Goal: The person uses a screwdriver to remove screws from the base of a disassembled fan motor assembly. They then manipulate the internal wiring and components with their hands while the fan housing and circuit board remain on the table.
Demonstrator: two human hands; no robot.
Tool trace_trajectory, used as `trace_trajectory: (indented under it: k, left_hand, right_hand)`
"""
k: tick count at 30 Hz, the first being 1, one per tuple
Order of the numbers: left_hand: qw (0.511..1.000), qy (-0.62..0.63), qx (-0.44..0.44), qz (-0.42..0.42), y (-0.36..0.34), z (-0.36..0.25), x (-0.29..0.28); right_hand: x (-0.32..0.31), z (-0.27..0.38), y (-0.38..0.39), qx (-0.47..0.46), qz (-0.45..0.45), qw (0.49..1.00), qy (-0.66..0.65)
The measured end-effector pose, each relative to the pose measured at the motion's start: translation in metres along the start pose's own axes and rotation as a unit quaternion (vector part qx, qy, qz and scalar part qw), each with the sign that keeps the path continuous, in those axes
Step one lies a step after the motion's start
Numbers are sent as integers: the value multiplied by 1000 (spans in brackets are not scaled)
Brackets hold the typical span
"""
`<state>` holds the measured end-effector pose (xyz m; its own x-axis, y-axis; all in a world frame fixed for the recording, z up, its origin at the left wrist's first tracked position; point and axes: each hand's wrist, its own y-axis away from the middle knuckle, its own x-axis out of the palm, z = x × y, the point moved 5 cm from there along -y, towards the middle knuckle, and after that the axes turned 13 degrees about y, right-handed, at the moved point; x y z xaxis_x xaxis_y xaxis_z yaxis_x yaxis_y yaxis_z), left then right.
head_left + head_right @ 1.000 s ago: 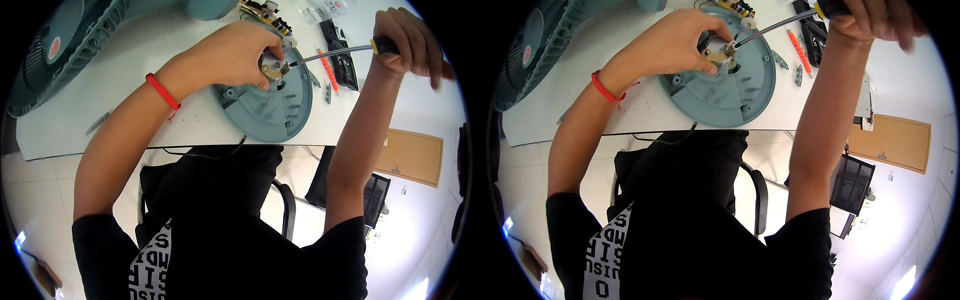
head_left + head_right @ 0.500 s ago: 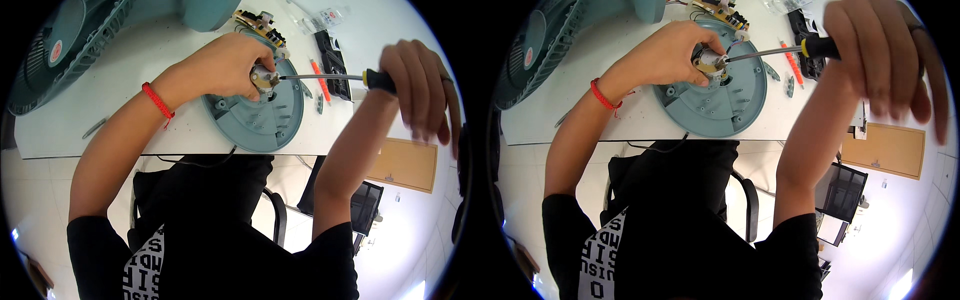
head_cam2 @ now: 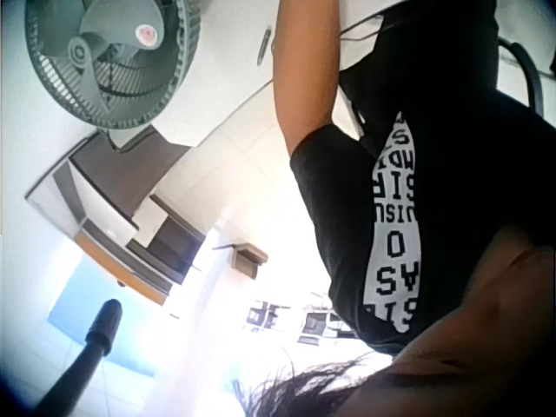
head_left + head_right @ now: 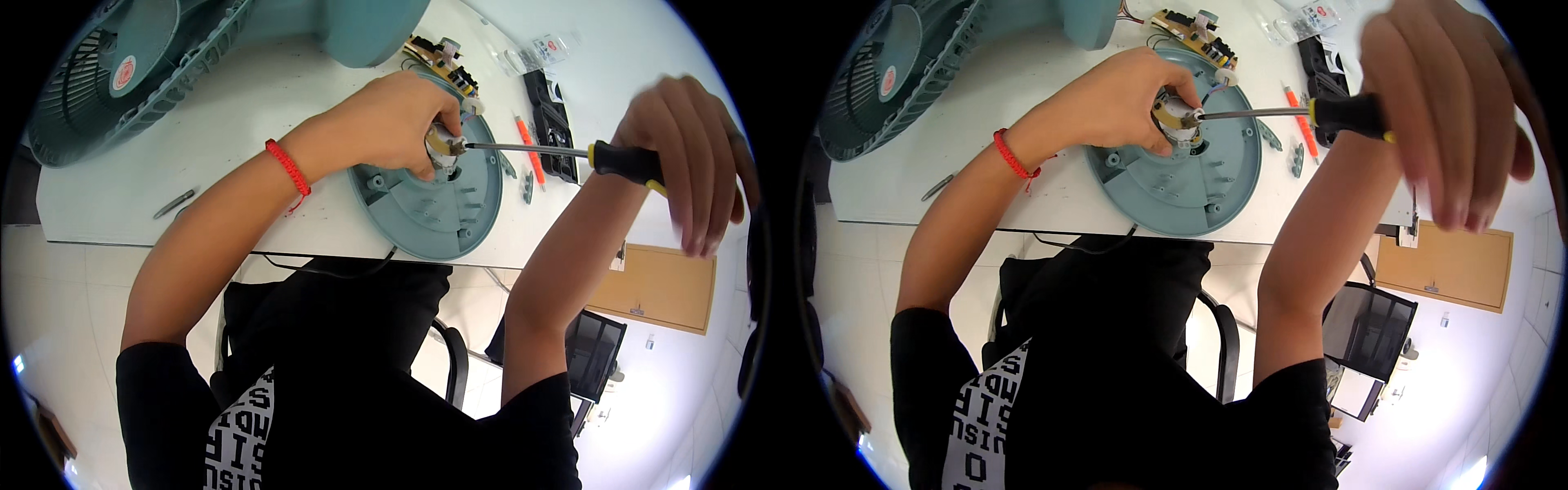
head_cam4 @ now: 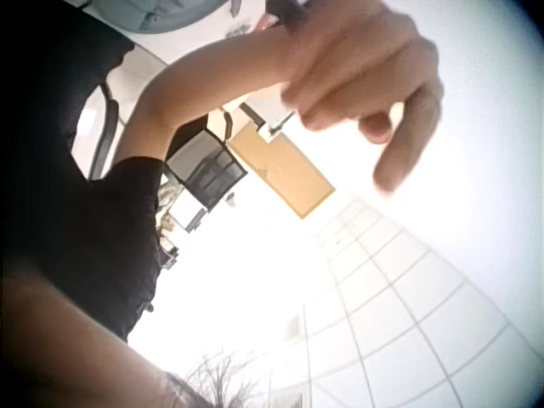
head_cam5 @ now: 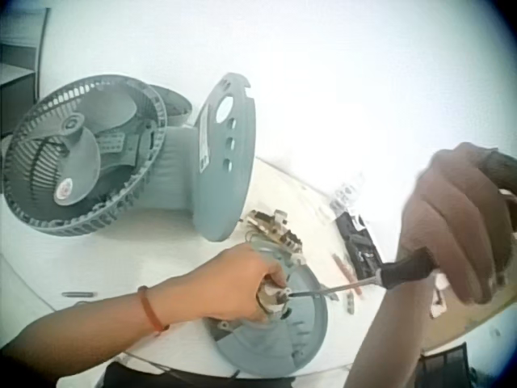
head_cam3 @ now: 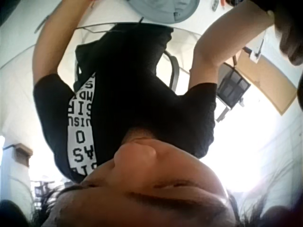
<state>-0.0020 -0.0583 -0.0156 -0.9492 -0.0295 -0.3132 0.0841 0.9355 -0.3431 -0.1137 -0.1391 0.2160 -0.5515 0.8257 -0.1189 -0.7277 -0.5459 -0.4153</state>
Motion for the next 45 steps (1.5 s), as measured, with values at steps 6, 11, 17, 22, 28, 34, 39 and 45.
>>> trace_trajectory:
  k: [6,11,17,22,28,34,39,45]
  left_hand:
    - [1000,-10,-19,15,6,-11,-5]
    - [1000,5,-26,11,5,-7,-7]
    - [1000,9,-11,24,-3,-4,-1]
    - [998,1,-45,37,3,-8,-7]
    - [1000,-3,-3,19,-3,-1,-3]
    - [999,1,-19,35,-5,0,-3]
    - [999,-21,-25,33,-2,-6,-8]
    - [999,0,-17,36,-6,0,-1]
  right_hand:
    - [-2,13,21,-11,-454,839,299]
    - [11,-4,-11,30,-489,809,324]
    - [22,-34,-30,-27,207,978,17]
    - [29,-21,3,-10,-542,732,411]
    - [16,-26,-22,69,-163,958,226]
    - [15,-34,-19,-62,55,993,-83]
    - [30,4,7,61,-468,803,365]
    - [22,-31,-25,-30,-273,956,106]
